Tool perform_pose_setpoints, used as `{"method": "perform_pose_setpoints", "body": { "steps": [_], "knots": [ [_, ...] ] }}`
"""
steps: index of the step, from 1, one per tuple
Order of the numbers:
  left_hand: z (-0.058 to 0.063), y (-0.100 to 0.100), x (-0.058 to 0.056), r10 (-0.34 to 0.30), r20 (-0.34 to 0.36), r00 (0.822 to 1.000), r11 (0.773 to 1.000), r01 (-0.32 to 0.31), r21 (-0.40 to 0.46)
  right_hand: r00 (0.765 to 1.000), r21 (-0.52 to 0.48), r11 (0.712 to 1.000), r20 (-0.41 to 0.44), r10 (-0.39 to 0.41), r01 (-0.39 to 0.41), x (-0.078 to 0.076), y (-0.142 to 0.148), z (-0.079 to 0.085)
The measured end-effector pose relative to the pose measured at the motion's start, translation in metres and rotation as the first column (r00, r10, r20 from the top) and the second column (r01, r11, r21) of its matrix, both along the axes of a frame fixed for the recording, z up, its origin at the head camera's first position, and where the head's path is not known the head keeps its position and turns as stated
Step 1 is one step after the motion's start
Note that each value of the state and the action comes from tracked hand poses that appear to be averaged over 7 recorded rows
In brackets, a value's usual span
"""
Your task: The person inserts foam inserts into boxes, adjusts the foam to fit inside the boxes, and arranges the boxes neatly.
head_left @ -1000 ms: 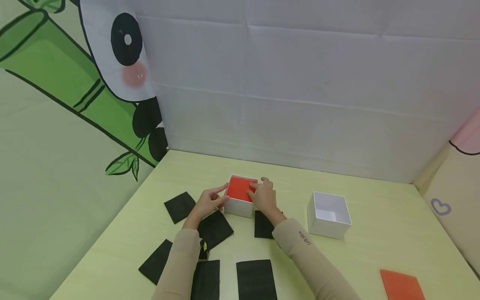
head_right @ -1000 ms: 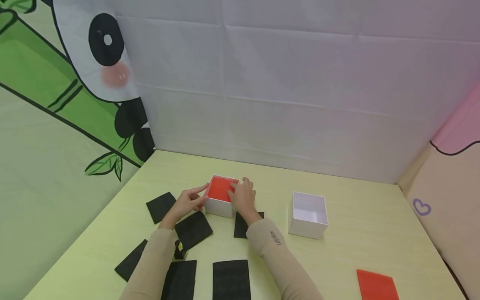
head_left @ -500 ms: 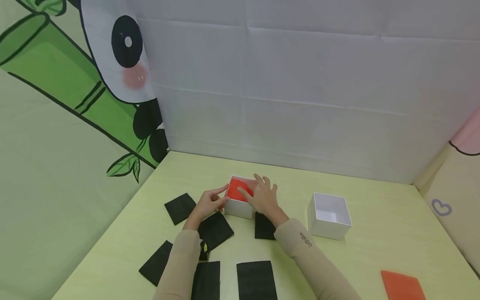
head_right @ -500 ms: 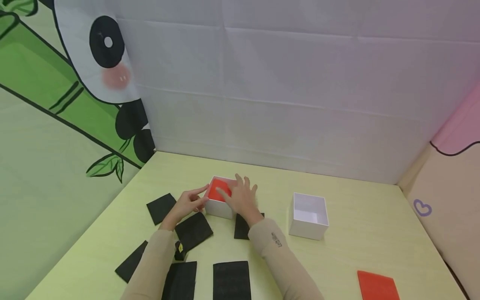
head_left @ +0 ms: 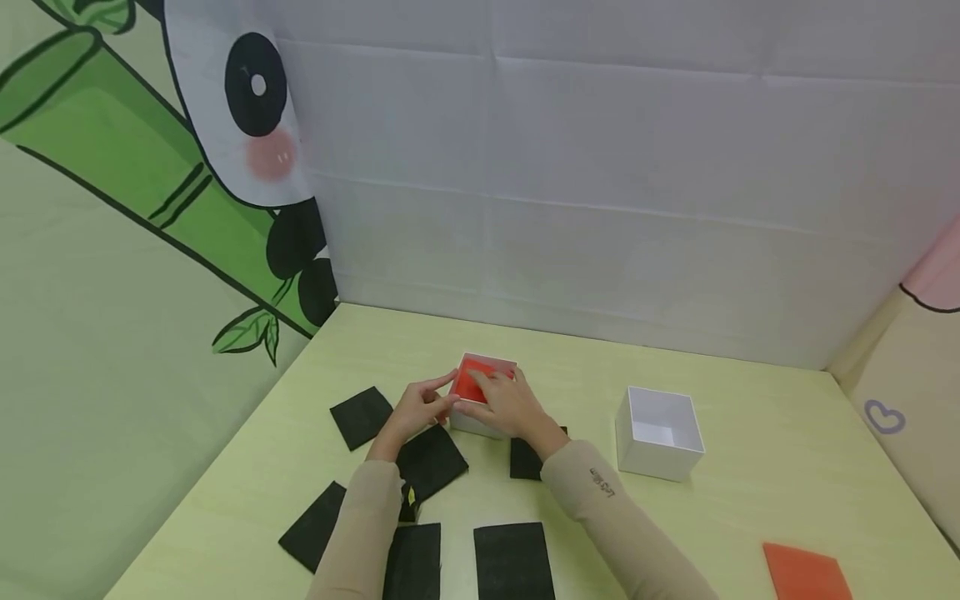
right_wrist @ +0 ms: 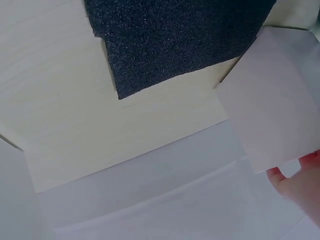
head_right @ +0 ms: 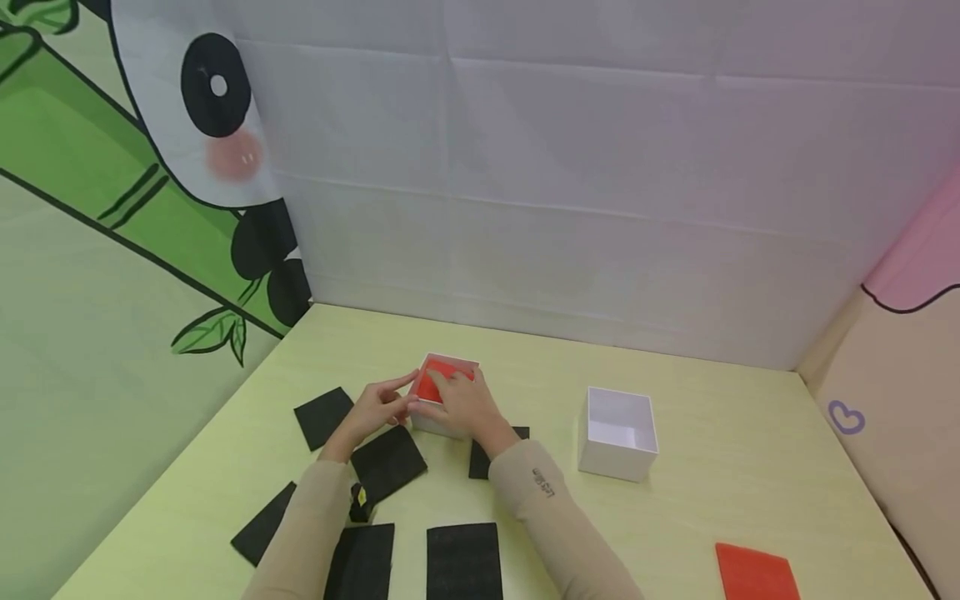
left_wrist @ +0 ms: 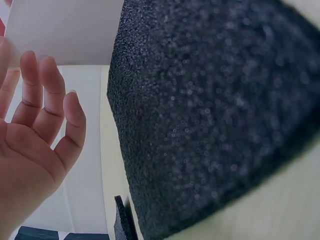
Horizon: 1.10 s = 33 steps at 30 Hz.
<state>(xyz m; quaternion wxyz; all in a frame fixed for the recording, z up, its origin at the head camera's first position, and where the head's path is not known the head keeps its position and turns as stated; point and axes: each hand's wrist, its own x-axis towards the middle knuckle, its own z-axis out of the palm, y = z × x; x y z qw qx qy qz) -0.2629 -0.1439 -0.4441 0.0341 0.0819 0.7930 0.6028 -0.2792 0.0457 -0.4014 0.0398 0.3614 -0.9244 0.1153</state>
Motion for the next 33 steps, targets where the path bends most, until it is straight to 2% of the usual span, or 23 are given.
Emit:
{"method": "perform_pose_setpoints", "body": {
  "steps": [4, 8, 11, 13, 18, 27, 33],
  "knots": [
    [0.004, 0.000, 0.002, -0.017, -0.001, 1.000, 1.000, 0.017, 0.023, 1.000, 0.037, 0.999, -0.023, 0.010, -0.009, 0.000, -0.002, -0.004],
    [0.016, 0.001, 0.009, -0.041, 0.002, 0.999, 0.998, 0.041, 0.037, 0.996, 0.069, 0.997, -0.081, 0.030, -0.024, -0.001, -0.005, -0.012],
    [0.024, 0.002, 0.015, -0.038, 0.007, 0.999, 0.999, 0.037, 0.028, 0.995, 0.056, 0.998, -0.095, 0.029, -0.024, 0.000, -0.006, -0.013],
    [0.027, 0.002, 0.018, -0.032, 0.007, 0.999, 0.999, 0.032, 0.023, 0.995, 0.014, 1.000, -0.092, 0.025, -0.023, 0.001, -0.006, -0.012],
    [0.026, 0.000, 0.019, -0.032, 0.004, 0.999, 0.999, 0.032, 0.020, 0.999, -0.083, 0.996, -0.037, 0.017, -0.020, 0.004, -0.006, -0.013],
    [0.023, -0.002, 0.019, -0.030, 0.004, 1.000, 0.999, 0.030, 0.013, 0.999, -0.010, 1.000, -0.034, 0.000, 0.000, 0.008, -0.006, -0.015],
    [0.025, -0.003, 0.021, -0.030, 0.005, 1.000, 1.000, 0.030, 0.006, 1.000, -0.013, 1.000, -0.008, 0.005, -0.005, 0.010, -0.007, -0.014]
  ]
}}
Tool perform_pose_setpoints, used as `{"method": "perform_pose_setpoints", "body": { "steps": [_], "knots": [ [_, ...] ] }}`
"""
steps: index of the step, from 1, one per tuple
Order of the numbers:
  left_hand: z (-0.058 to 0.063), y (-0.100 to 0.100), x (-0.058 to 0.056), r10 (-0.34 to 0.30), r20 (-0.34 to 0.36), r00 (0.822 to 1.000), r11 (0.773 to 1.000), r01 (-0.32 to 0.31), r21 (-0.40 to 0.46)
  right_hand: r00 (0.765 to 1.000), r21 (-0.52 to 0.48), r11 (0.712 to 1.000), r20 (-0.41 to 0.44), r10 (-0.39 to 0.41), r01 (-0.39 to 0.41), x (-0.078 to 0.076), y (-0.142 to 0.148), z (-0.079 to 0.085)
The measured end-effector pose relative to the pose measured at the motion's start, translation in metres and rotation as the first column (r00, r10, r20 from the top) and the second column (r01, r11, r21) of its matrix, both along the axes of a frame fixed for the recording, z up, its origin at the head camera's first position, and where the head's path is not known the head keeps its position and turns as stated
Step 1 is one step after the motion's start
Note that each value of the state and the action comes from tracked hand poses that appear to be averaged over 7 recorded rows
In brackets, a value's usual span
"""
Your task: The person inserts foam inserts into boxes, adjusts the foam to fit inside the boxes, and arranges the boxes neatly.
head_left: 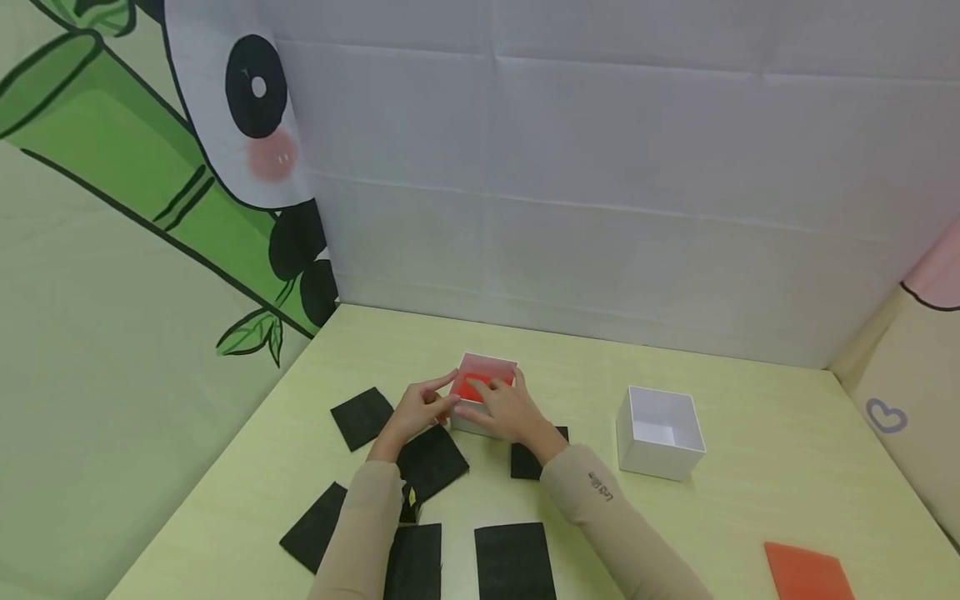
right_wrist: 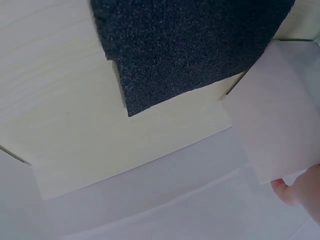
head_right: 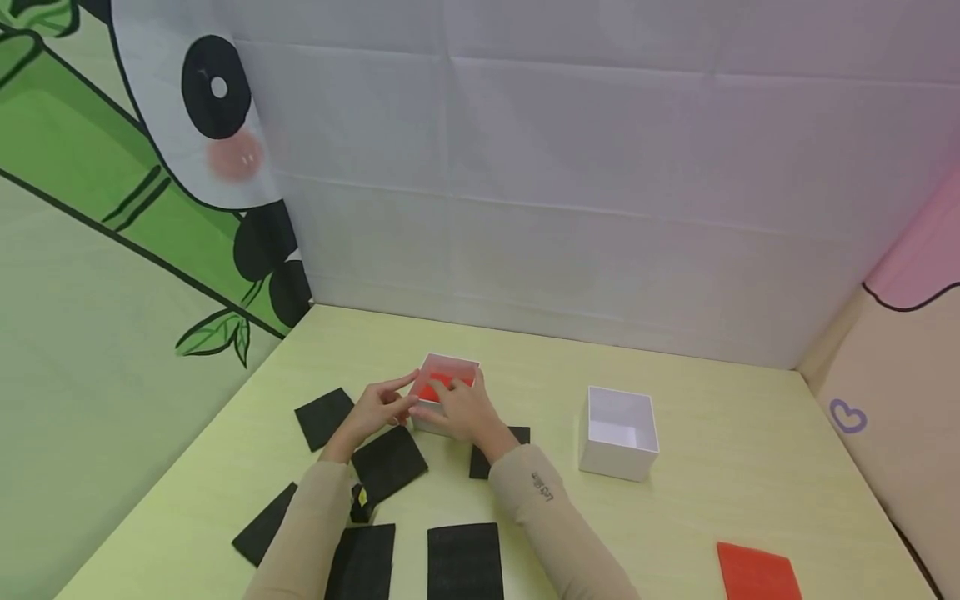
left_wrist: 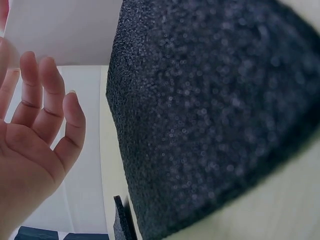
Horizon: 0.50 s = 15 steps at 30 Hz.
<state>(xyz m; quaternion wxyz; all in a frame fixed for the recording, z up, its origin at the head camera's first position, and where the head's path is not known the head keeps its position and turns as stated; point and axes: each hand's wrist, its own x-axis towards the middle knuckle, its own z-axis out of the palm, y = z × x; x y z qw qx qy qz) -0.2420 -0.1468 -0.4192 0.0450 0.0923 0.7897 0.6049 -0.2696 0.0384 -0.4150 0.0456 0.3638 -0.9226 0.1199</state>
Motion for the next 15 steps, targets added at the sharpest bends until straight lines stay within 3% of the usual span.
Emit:
{"method": "perform_pose_setpoints", "body": {
  "steps": [4, 11, 15],
  "knots": [
    [-0.002, 0.000, -0.001, -0.009, -0.008, 1.000, 1.000, 0.009, 0.003, 0.999, -0.046, 0.999, -0.023, 0.022, -0.023, 0.000, 0.004, -0.001],
    [-0.026, -0.004, -0.017, 0.011, -0.005, 1.000, 1.000, -0.011, 0.008, 0.995, -0.107, 0.990, -0.056, 0.081, -0.087, 0.005, 0.011, 0.005],
    [-0.029, -0.003, -0.019, 0.024, -0.015, 1.000, 1.000, -0.024, -0.007, 0.986, -0.120, 0.984, -0.120, 0.119, -0.134, 0.008, 0.017, 0.008]
  ]
}}
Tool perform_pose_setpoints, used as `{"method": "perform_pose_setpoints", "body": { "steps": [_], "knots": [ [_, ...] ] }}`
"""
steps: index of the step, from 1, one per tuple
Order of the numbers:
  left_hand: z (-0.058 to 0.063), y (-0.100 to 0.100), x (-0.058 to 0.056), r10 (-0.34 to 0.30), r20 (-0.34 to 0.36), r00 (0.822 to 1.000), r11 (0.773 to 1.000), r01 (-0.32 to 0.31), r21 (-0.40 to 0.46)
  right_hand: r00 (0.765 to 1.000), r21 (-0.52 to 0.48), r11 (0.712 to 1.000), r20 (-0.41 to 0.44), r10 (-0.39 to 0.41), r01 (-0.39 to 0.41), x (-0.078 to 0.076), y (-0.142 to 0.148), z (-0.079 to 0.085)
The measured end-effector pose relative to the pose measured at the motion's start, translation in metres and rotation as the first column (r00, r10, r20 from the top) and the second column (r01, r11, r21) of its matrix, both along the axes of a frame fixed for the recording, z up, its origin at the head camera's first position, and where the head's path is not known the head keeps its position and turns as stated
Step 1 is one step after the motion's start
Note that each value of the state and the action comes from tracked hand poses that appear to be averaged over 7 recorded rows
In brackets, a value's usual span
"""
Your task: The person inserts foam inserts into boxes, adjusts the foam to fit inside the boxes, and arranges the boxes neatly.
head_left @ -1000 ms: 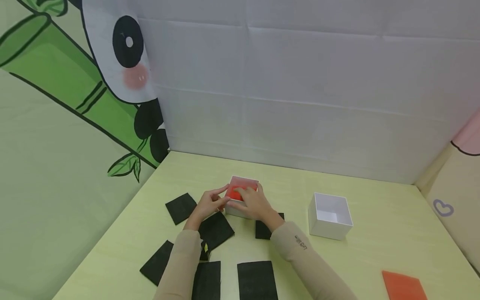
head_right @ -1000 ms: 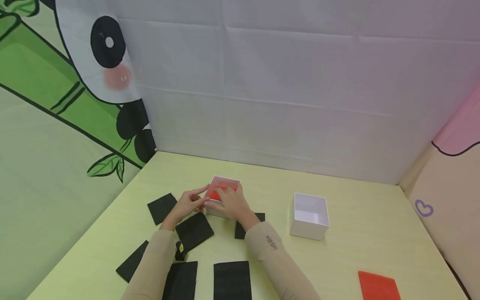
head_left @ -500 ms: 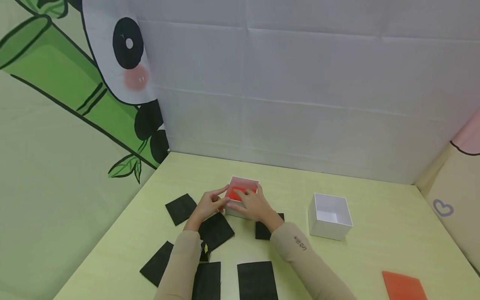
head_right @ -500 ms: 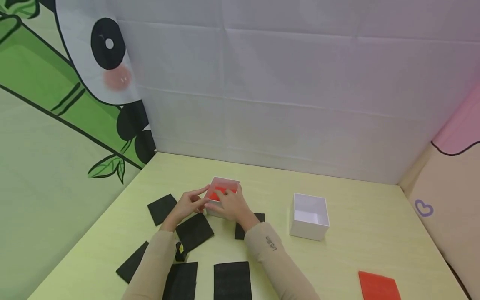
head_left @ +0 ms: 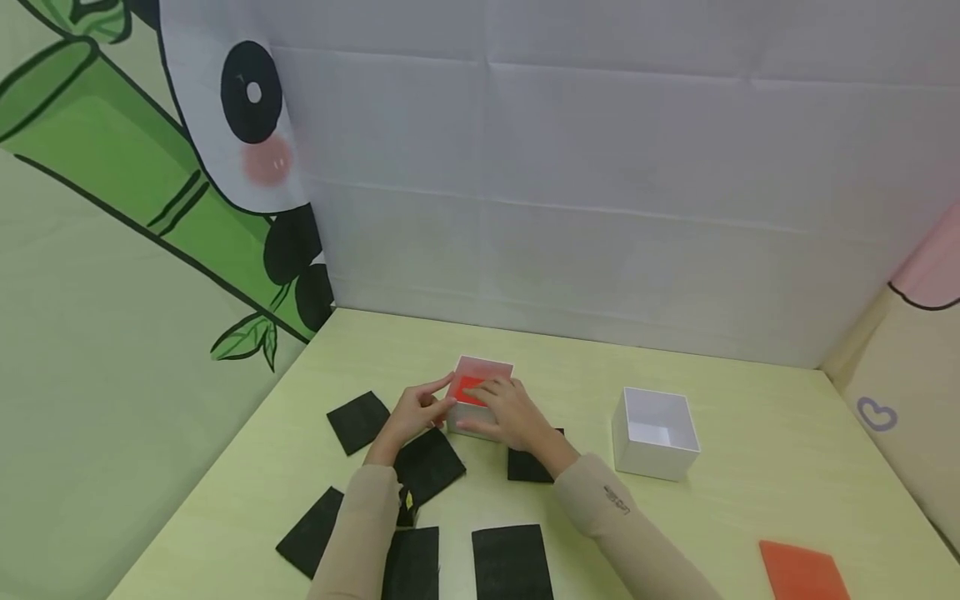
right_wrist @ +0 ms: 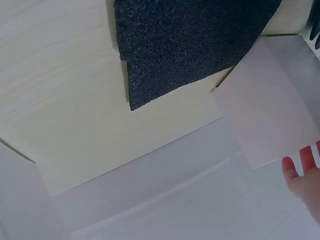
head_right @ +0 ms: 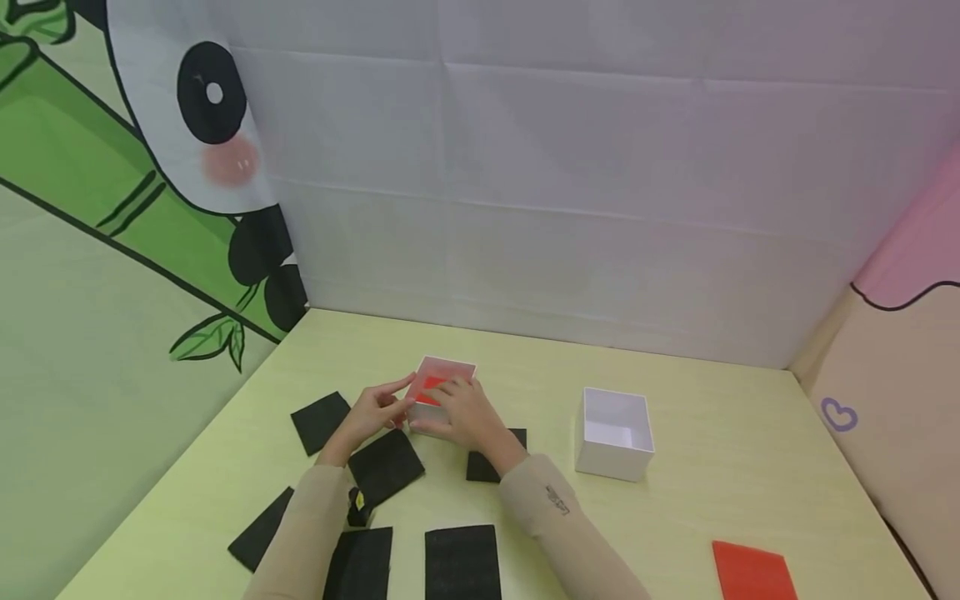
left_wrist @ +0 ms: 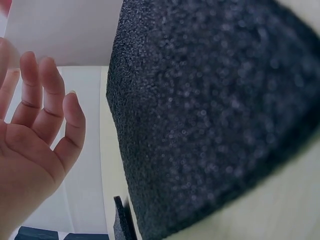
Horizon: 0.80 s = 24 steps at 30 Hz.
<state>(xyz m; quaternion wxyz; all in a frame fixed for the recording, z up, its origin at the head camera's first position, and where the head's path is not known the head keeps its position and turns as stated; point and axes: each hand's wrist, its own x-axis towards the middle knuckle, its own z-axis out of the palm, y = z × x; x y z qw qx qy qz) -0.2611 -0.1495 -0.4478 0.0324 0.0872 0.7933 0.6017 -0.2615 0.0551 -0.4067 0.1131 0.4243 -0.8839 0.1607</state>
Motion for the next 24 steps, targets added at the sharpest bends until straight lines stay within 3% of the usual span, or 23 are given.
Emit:
{"method": "perform_pose_setpoints", "body": {
  "steps": [4, 9, 16, 24],
  "knots": [
    [0.002, 0.001, 0.002, 0.006, 0.007, 1.000, 1.000, -0.006, 0.004, 0.996, -0.070, 0.996, -0.079, 0.047, -0.053, 0.002, 0.004, 0.000],
    [0.015, 0.004, 0.010, -0.020, 0.018, 1.000, 0.999, 0.020, 0.027, 0.981, -0.160, 0.979, -0.166, 0.095, -0.122, 0.004, 0.010, 0.002],
    [0.031, 0.007, 0.021, 0.001, 0.048, 0.999, 1.000, -0.002, 0.020, 0.980, -0.226, 0.965, -0.172, 0.097, -0.135, 0.012, 0.022, 0.008],
    [0.035, 0.008, 0.021, -0.012, 0.042, 0.999, 1.000, 0.011, 0.022, 0.973, -0.250, 0.952, -0.186, 0.133, -0.178, 0.022, 0.032, 0.012]
  ]
}}
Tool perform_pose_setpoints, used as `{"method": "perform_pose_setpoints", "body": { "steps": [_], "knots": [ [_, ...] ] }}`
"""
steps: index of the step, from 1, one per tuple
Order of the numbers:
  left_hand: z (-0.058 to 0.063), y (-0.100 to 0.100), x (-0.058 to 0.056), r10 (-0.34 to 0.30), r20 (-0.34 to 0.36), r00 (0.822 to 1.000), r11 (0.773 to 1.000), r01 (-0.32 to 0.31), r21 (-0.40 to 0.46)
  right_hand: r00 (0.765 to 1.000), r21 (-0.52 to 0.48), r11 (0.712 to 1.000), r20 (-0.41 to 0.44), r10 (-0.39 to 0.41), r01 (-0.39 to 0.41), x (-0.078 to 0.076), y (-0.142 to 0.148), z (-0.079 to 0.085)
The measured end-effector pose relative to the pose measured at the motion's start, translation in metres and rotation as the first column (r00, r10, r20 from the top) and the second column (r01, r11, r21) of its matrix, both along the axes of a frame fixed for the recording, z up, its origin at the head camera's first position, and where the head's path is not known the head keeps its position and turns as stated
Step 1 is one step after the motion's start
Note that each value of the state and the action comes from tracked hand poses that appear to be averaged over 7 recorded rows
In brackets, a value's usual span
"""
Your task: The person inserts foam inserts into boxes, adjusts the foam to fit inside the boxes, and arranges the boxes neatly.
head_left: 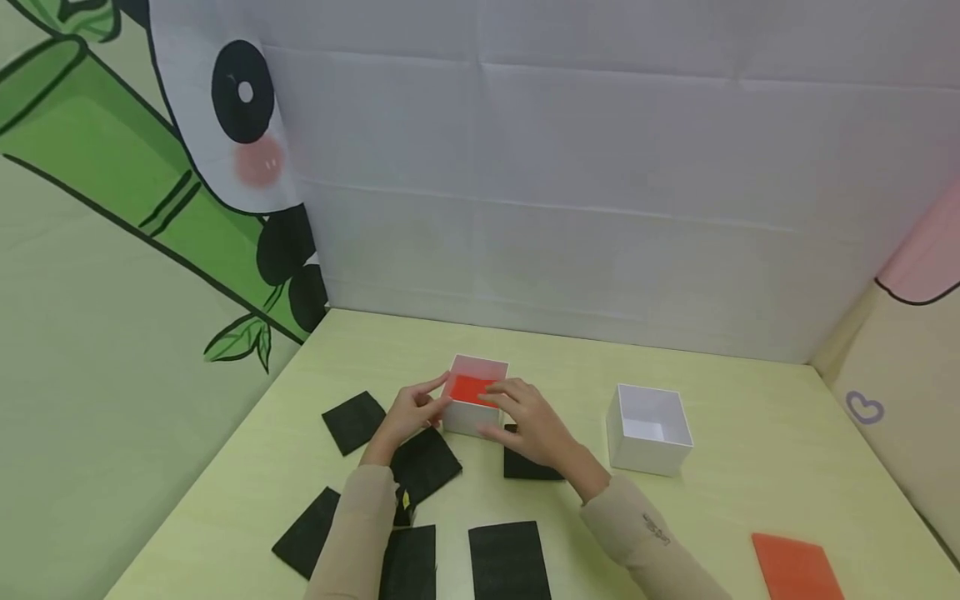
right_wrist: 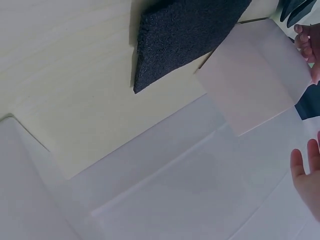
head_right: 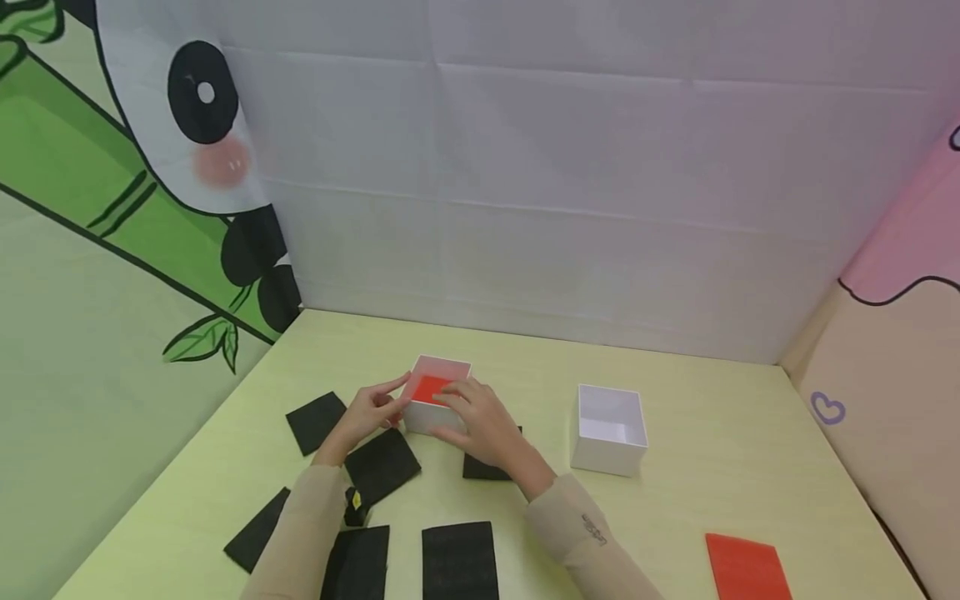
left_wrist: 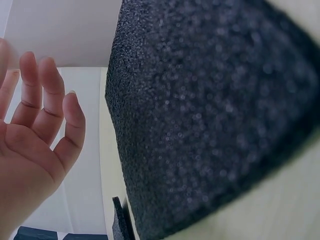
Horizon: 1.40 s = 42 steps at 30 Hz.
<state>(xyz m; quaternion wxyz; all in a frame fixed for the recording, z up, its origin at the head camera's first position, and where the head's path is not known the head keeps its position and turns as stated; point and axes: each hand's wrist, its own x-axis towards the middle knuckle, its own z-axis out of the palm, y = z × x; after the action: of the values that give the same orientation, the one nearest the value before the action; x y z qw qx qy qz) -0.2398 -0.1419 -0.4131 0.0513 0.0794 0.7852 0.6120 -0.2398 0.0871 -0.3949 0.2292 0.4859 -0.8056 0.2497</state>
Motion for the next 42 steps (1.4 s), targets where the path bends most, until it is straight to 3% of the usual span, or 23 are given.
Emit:
{"method": "perform_pose_setpoints", "body": {
  "steps": [9, 18, 30, 42],
  "knots": [
    [-0.002, 0.000, -0.003, 0.009, 0.005, 1.000, 1.000, -0.009, -0.015, 0.999, -0.014, 0.999, 0.008, 0.033, -0.032, 0.013, 0.011, 0.002],
    [-0.025, -0.004, -0.019, 0.046, 0.030, 0.998, 0.998, -0.045, -0.038, 0.997, -0.044, 0.997, 0.023, 0.072, -0.071, 0.023, 0.026, 0.004],
    [-0.026, -0.011, -0.023, 0.020, 0.057, 0.998, 0.999, -0.019, -0.026, 0.998, -0.067, 0.997, 0.045, 0.047, -0.044, 0.038, 0.057, 0.008],
    [-0.024, -0.013, -0.024, 0.001, 0.028, 1.000, 1.000, 0.000, -0.030, 0.998, -0.092, 0.995, 0.041, 0.038, -0.034, 0.056, 0.092, 0.006]
  ]
}}
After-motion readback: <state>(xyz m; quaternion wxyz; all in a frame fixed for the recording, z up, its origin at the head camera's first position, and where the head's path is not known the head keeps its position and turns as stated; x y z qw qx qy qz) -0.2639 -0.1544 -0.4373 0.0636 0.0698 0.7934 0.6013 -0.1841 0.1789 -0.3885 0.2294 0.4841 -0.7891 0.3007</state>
